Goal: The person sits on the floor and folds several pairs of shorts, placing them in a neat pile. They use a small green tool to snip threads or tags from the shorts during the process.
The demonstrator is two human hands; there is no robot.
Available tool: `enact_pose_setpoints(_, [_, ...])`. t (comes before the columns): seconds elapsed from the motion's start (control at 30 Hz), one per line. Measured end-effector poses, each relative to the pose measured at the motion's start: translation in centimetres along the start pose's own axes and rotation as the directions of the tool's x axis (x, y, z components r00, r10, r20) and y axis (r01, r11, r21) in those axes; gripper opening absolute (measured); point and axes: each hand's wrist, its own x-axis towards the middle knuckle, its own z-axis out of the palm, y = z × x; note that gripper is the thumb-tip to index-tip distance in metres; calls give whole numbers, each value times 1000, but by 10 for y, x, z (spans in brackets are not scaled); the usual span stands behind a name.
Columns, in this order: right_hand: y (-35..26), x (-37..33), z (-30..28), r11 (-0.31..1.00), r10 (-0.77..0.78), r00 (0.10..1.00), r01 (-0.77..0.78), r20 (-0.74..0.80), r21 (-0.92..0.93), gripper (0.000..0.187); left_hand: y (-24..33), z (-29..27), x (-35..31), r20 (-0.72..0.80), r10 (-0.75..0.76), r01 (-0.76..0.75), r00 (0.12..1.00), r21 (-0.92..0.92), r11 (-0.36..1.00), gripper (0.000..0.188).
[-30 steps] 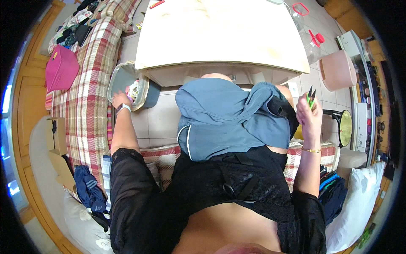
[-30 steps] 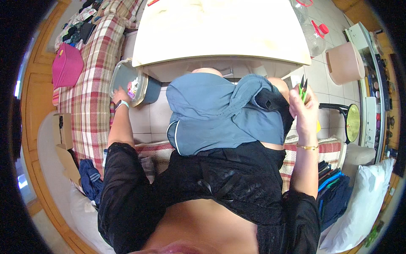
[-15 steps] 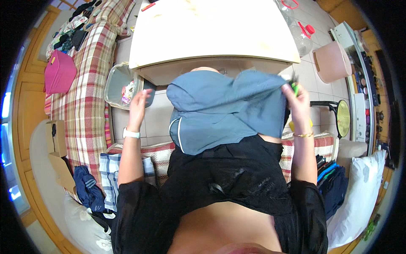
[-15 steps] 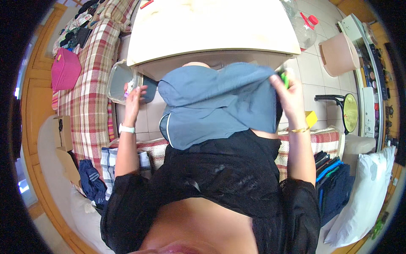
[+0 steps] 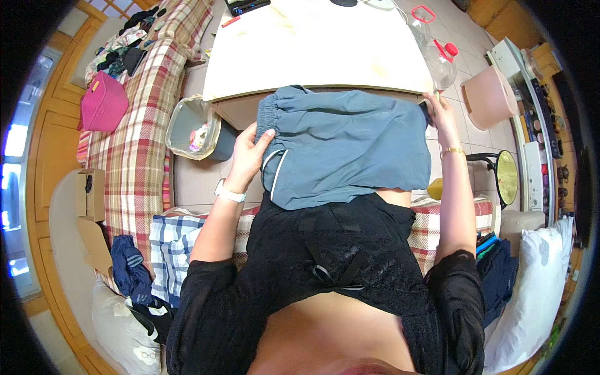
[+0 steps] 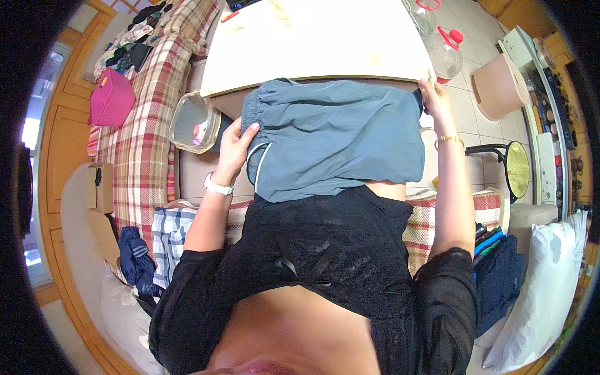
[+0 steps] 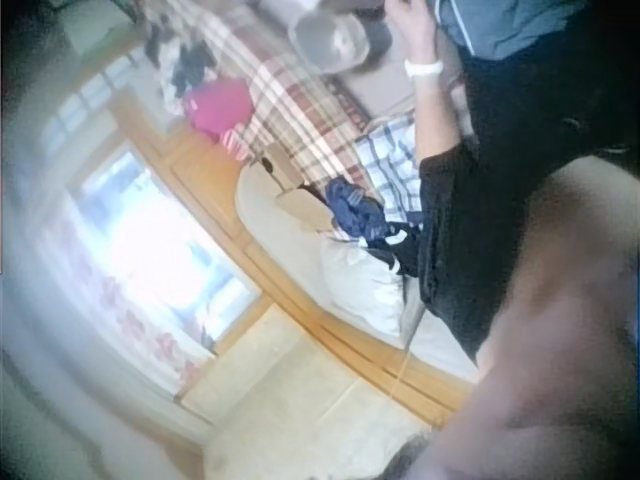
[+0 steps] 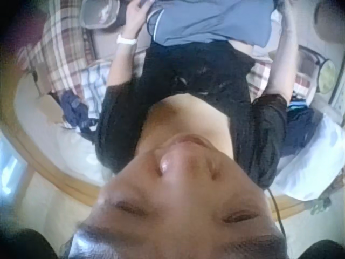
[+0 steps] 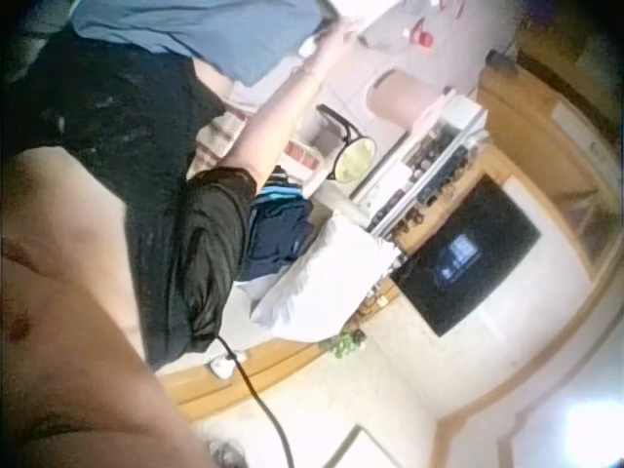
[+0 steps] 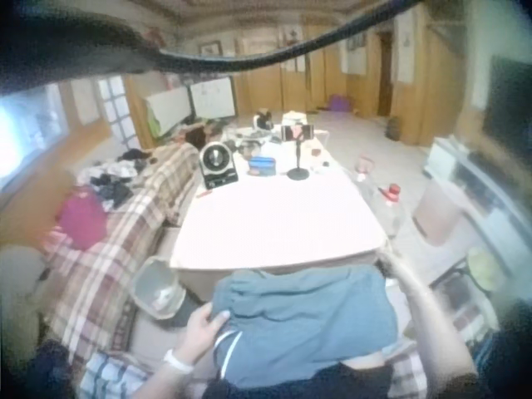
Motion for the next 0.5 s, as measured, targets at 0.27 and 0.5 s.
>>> enact_pose_setpoints(0.27, [26,151,69,864,-148,982,186,116,-468,43,23,9,-3,76,-27,44,997,-242,969,39])
enact_pose_setpoints(0.5, [14,155,104,644,-263,952,293,156,-706,66,50,18,-5,206,2,31,979,-158,987,49])
